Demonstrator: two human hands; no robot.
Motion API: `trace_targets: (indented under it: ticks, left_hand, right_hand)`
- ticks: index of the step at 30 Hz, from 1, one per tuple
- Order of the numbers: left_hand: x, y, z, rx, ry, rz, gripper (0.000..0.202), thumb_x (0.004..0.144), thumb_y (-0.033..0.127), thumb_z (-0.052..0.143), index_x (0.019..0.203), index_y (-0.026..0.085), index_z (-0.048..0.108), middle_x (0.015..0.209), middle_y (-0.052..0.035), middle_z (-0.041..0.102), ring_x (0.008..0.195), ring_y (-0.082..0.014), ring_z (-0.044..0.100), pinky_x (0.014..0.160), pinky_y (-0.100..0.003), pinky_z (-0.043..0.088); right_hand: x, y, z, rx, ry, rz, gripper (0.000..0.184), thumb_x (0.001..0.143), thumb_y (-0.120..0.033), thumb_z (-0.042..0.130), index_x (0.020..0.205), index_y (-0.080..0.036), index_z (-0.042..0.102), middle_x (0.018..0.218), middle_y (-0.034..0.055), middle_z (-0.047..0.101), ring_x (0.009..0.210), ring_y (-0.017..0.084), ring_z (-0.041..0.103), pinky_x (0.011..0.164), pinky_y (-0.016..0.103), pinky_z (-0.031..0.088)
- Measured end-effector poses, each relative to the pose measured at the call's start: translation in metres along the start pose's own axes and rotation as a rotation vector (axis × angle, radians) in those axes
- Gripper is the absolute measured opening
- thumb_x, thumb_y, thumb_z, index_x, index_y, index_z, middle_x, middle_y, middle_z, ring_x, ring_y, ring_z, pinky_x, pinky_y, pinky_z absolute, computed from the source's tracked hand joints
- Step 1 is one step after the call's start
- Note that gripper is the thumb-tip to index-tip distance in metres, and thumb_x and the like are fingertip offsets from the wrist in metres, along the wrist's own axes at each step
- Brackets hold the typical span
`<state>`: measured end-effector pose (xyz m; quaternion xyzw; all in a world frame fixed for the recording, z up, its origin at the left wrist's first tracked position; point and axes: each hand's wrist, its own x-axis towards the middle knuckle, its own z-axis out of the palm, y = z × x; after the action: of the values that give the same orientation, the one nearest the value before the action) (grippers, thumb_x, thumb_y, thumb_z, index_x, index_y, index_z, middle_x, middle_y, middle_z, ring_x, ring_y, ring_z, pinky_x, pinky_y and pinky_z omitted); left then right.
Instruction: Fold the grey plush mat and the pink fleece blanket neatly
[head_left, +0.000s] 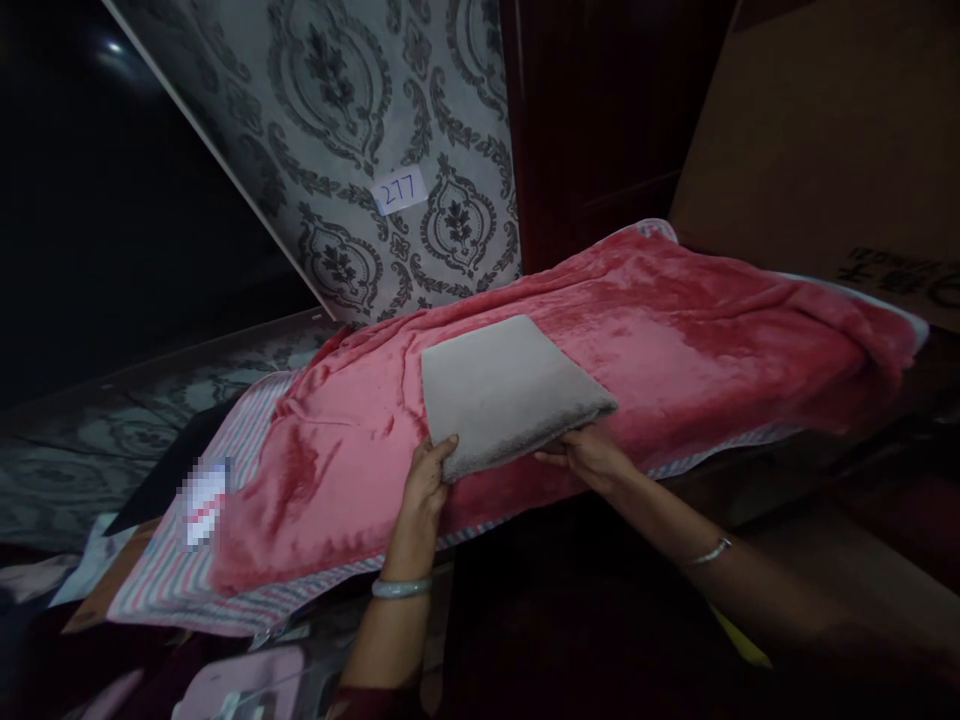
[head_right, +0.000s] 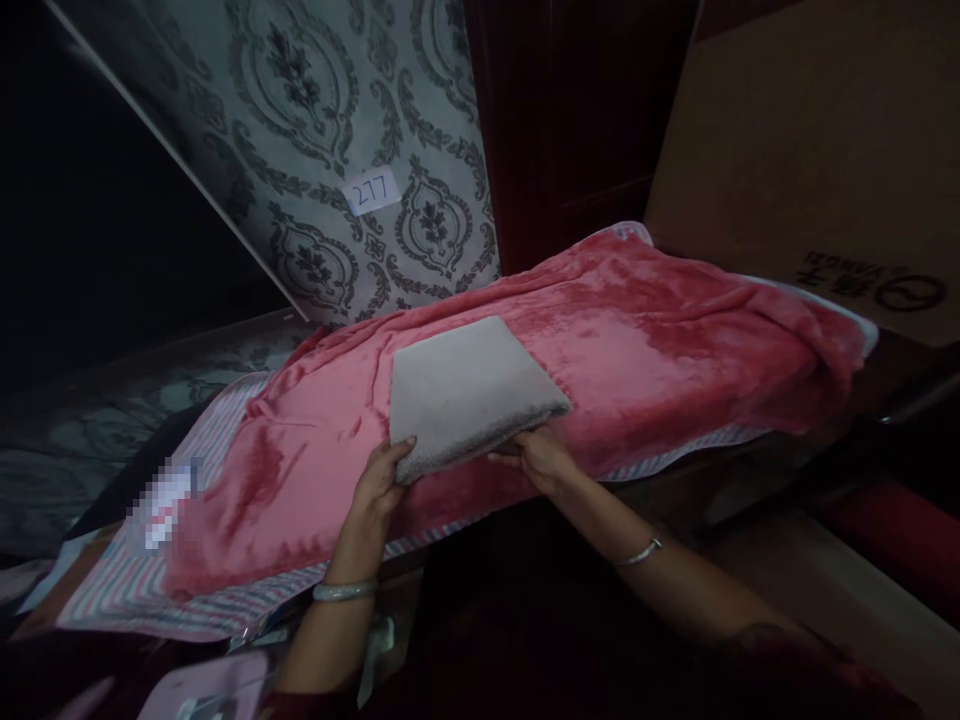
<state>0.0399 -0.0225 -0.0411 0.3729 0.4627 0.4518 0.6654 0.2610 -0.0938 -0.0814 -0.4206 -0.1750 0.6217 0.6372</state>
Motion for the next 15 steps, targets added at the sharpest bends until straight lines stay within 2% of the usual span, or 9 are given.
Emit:
trace_targets:
  ticks: [4,9,13,15]
  left_hand:
    - [-0.005,-0.004,-0.005,-0.011,0.0,0.02,0.047,0.046,0.025,0.086,0.09,0.017,0.07,0.083,-0.006,0.078,0.083,-0.0252,0.074,0.081,-0.036,0.058]
    - [-0.006,0.004,-0.014,-0.006,-0.034,-0.09,0.046,0.053,0.023,0.086,0.096,0.014,0.071,0.086,-0.0095,0.078,0.091,-0.0279,0.074,0.086,-0.038,0.058]
    - [0.013,0.018,-0.019,-0.016,-0.054,-0.24,0.029,0.064,0.018,0.078,0.092,0.011,0.072,0.086,-0.01,0.078,0.088,-0.0261,0.074,0.087,-0.037,0.059]
    - [0.03,0.023,-0.019,-0.047,-0.046,-0.263,0.025,0.069,0.014,0.073,0.093,0.012,0.071,0.086,-0.0085,0.078,0.087,-0.0244,0.075,0.088,-0.035,0.059]
  right_hand:
    - [-0.006,0.009,-0.006,-0.059,-0.025,-0.014,0.033,0.065,-0.006,0.067,0.093,-0.024,0.063,0.088,0.0005,0.076,0.079,0.021,0.074,0.072,0.04,0.066]
    - [-0.009,0.012,-0.006,-0.092,0.027,0.006,0.032,0.069,-0.01,0.067,0.097,-0.023,0.061,0.09,0.0015,0.077,0.085,0.022,0.074,0.072,0.04,0.066]
    - [-0.011,0.011,-0.004,-0.062,0.021,0.034,0.03,0.068,-0.009,0.067,0.094,-0.023,0.061,0.091,0.0023,0.077,0.085,0.023,0.075,0.072,0.04,0.066]
    - [-0.011,0.011,-0.005,-0.045,0.015,0.03,0.031,0.069,-0.009,0.068,0.095,-0.023,0.06,0.093,0.0029,0.077,0.086,0.024,0.075,0.072,0.04,0.066]
